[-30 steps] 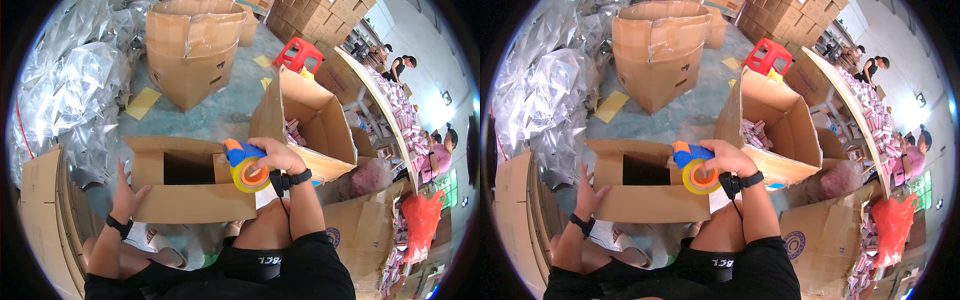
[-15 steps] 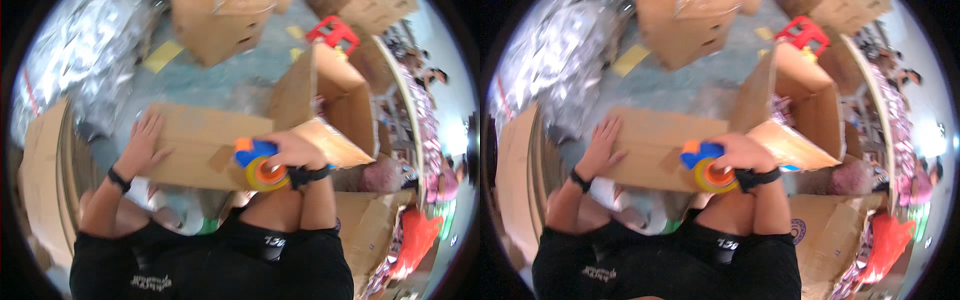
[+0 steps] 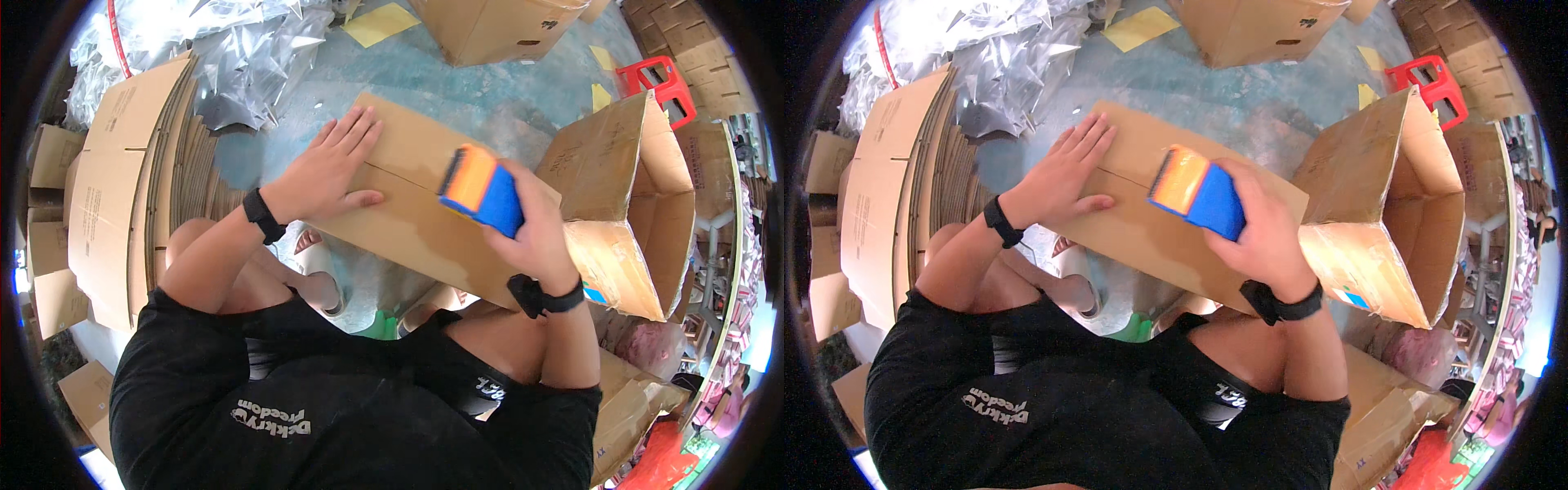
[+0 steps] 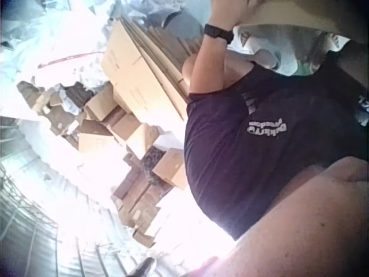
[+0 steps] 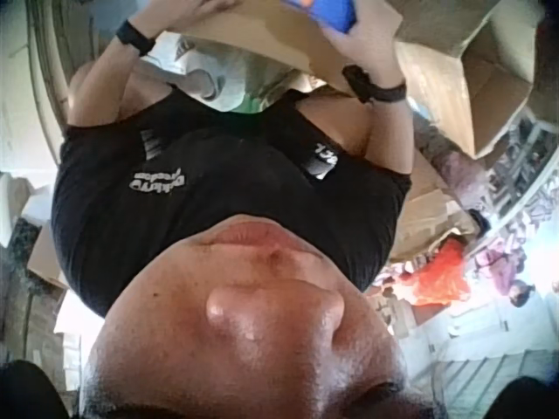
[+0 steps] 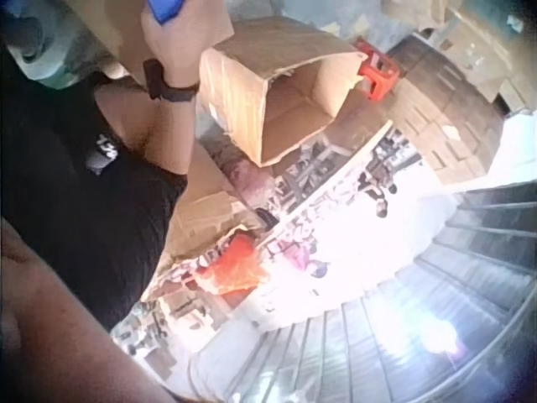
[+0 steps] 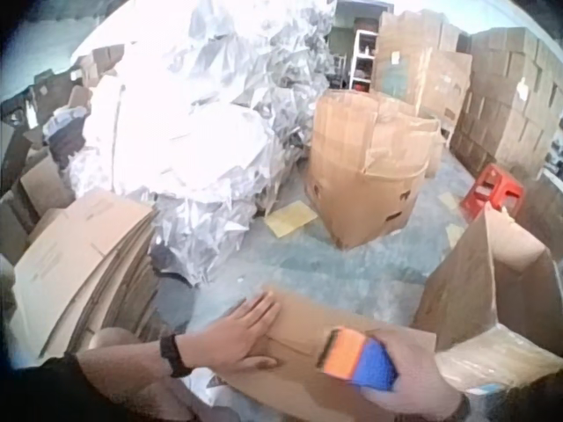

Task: The recorder takes flat cardboard sheets, folds them into boxes, and seals the bottom with a tape dispenser.

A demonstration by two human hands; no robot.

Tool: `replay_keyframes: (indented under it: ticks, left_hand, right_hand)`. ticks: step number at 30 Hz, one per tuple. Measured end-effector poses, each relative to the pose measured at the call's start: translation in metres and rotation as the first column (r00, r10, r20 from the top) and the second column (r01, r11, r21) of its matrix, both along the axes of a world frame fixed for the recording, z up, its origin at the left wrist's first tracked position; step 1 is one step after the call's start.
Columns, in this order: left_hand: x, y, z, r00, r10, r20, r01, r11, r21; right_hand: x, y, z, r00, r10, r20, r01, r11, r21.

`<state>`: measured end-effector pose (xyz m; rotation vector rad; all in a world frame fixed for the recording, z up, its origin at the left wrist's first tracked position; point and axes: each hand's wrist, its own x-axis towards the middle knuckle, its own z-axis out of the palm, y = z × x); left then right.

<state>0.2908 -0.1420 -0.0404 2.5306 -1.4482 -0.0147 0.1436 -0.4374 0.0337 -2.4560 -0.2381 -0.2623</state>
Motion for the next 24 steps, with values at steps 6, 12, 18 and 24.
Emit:
replay_keyframes:
  ticks: [6,12,18,24]
  left_hand:
    - [0.0,-0.001,0.0,1.0,0.016,-0.021,-0.016,1.0,0.025]
    - [-0.018,-0.008,0.017,0.983,0.165,0.08,-0.165,0.986,-0.007]
    - [-0.029,-0.025,0.046,-0.051,-0.2,-0.978,-0.593,0.794,-0.131]
    - [-0.026,-0.039,0.01,-0.128,-0.33,-0.935,-0.686,0.71,-0.157]
  right_hand:
    - [0.016,0.007,-0.008,0.996,0.063,0.059,-0.062,0.998,-0.018]
    - [0.012,0.011,-0.006,0.995,0.086,0.058,-0.084,0.995,-0.045]
    - [0.01,0.02,-0.003,0.979,0.16,0.129,-0.141,0.979,-0.145]
    - [0.011,0.029,0.004,0.989,0.125,0.082,-0.109,0.978,-0.18]
